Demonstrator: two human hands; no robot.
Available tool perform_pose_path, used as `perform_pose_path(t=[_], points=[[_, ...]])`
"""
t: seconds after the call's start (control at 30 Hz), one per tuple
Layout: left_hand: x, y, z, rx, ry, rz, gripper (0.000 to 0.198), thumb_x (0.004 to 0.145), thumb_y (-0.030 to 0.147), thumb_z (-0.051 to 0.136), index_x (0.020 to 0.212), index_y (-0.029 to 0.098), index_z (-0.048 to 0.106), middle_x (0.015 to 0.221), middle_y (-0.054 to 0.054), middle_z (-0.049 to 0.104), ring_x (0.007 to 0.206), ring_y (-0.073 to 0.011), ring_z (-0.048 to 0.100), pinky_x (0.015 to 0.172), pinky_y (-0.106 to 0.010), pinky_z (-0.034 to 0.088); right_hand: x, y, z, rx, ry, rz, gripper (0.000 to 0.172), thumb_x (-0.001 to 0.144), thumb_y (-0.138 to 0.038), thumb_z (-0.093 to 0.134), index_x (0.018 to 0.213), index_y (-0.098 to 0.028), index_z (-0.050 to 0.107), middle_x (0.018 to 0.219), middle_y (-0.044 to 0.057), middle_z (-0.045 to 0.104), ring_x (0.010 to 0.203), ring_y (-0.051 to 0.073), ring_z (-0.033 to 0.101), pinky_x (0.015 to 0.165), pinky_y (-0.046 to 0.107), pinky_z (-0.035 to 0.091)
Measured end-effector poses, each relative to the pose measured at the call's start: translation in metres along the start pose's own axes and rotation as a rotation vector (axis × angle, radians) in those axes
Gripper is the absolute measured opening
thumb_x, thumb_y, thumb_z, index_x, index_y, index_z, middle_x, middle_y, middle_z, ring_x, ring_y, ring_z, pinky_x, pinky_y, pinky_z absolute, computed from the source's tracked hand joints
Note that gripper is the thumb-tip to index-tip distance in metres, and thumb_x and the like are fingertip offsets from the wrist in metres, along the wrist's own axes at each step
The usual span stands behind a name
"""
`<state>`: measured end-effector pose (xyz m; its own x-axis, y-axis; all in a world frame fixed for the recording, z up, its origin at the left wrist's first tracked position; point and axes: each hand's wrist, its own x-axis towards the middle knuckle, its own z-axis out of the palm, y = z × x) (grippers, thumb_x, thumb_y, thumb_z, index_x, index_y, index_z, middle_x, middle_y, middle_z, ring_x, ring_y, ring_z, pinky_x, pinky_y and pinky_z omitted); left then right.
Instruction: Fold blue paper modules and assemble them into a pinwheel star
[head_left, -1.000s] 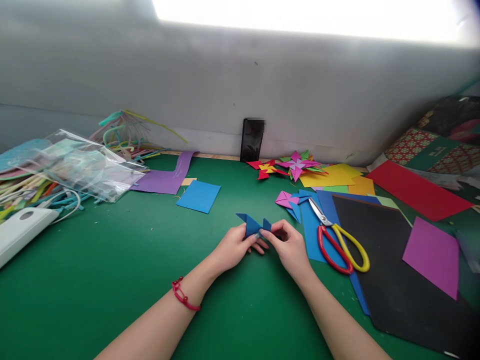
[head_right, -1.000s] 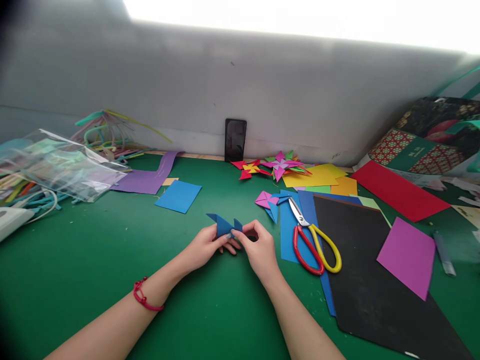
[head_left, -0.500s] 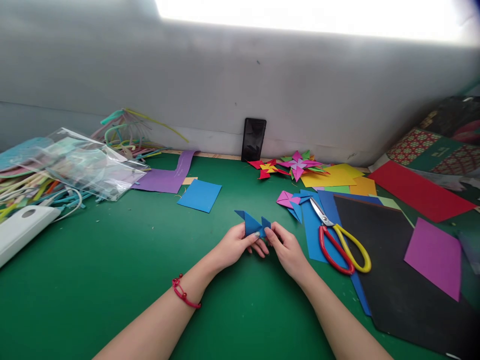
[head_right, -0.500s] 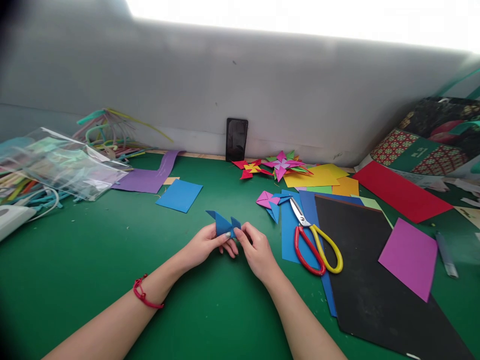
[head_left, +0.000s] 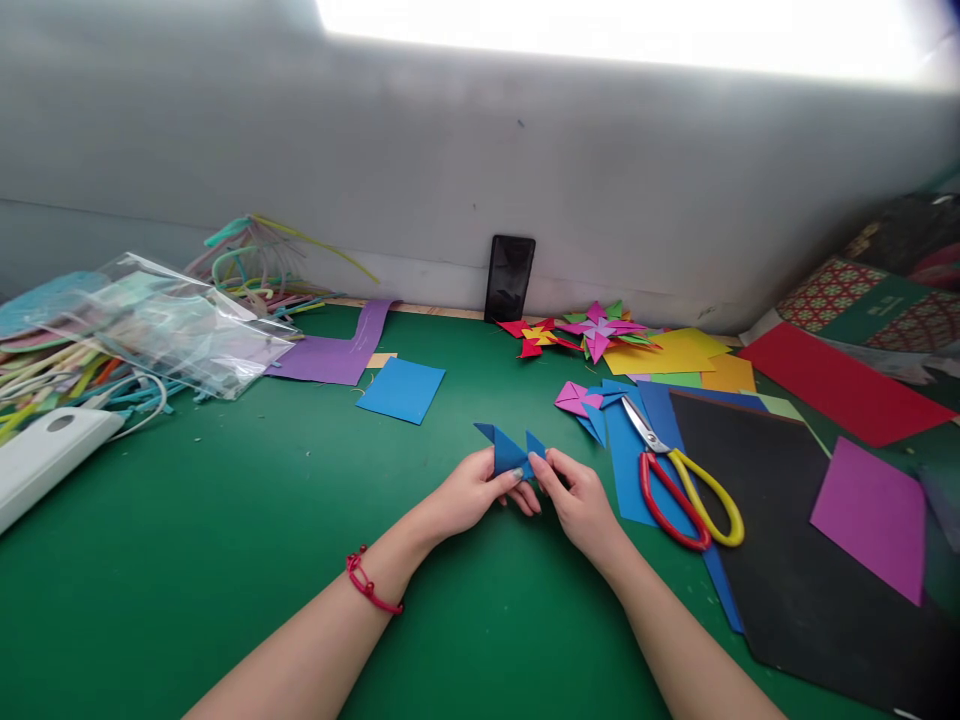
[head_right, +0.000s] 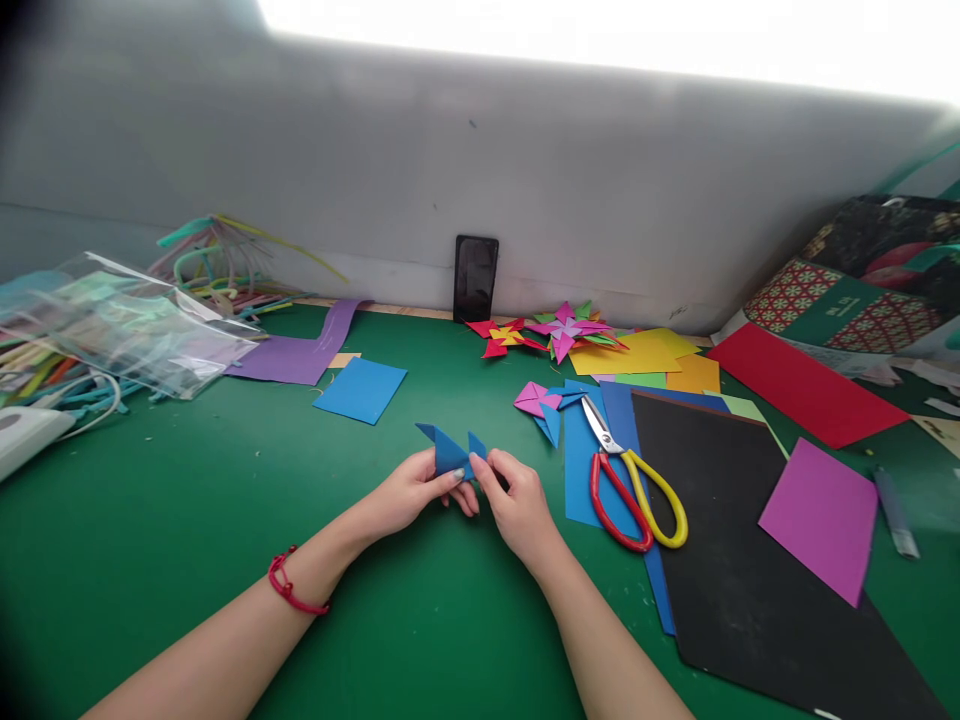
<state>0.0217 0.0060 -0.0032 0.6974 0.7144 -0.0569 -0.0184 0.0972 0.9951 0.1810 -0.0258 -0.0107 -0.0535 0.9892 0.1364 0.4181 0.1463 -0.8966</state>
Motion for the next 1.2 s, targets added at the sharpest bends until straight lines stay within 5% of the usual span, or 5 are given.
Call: perform_pose_path(t=[1.2], points=[[0.0013, -0.0002, 0.0008, -0.057, 0.074, -0.003, 0.022, 0.082, 0.031, 0.049, 0.095, 0.012, 0.051, 0.081, -0.01, 0.068, 0.074, -0.0181, 0.064, 0.06, -0.024, 0.042, -0.0024, -0.0019, 0.0023, -0.05, -0.016, 0.001, 0.029, 0.09, -0.032, 0.035, 0.064, -0.021, 0.032, 0.06, -0.004, 0.035, 0.055, 0.012, 0.034, 0.054, 0.025, 0.029]])
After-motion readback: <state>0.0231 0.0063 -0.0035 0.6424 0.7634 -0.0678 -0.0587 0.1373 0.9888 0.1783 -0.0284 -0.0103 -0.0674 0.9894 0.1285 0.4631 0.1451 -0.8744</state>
